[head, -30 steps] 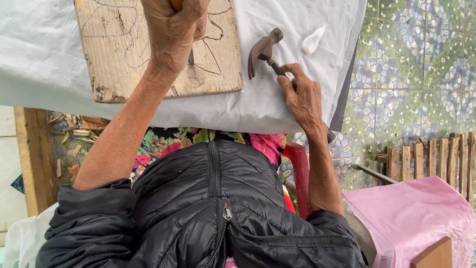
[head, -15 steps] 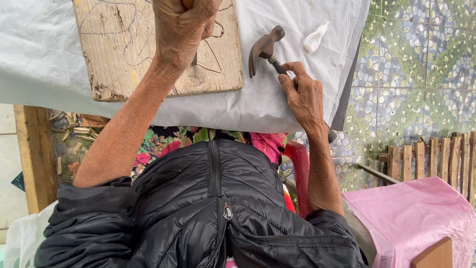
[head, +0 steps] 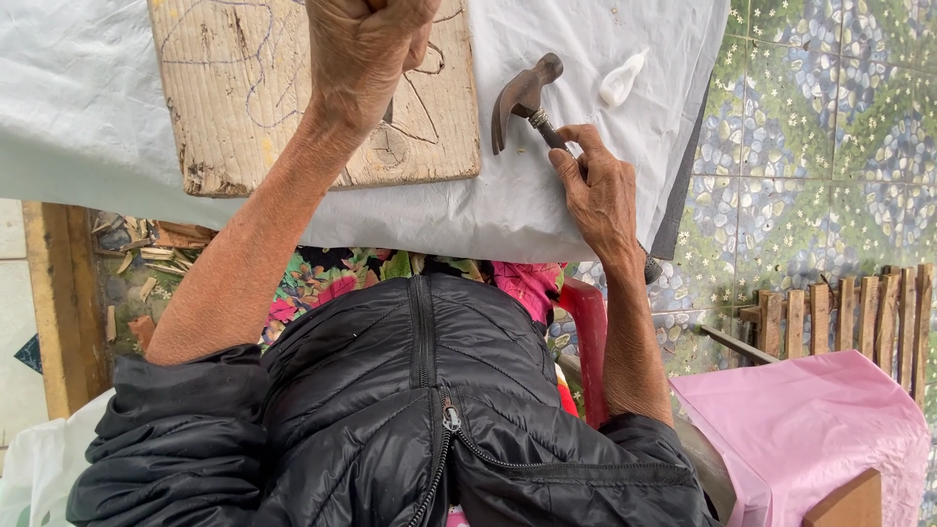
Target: Carving a floral design into a wooden board using a hammer and chisel
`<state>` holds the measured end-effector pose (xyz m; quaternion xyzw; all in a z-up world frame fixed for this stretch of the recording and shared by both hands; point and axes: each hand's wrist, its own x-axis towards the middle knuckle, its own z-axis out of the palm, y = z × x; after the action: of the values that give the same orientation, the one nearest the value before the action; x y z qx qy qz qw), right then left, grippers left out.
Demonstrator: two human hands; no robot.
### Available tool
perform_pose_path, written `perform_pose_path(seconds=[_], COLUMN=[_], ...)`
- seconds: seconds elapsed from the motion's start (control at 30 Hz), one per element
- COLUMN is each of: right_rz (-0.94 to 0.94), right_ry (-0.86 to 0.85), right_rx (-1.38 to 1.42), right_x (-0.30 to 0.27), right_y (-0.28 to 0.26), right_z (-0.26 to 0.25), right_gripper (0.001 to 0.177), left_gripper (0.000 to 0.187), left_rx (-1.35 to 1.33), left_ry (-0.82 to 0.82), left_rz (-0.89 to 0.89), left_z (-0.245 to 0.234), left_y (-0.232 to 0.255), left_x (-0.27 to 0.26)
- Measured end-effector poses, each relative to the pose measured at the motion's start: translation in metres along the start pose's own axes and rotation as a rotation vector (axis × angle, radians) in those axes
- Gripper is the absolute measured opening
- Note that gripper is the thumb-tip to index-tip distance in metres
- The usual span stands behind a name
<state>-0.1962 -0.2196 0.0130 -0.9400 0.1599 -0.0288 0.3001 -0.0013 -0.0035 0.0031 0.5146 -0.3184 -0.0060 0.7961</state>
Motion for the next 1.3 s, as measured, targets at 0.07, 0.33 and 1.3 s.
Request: perform_pose_path(seconds=[0.07, 0.33, 1.3], right_rz=[0.009, 0.021, -0.732], right_ry=[0.000, -0.004, 0.274], right_rx=[-0.003, -0.007, 0.175], right_x=[0.000, 0.000, 0.058], right_y=[0.000, -0.004, -0.103], right_z=[0.000, -0.001, -0.144], right_gripper=[0.016, 0.017, 0.014], left_gripper=[0.055, 0.056, 0.038], left_rx=[0.011, -0.003, 0.283], left_ry=[0.000, 0.018, 0.015], left_rz=[0.019, -0.013, 0.127], left_z=[0.000, -0.004, 0.029], left_y=[-0.001, -0.010, 0.008], left_x=[0.000, -0.001, 0.005])
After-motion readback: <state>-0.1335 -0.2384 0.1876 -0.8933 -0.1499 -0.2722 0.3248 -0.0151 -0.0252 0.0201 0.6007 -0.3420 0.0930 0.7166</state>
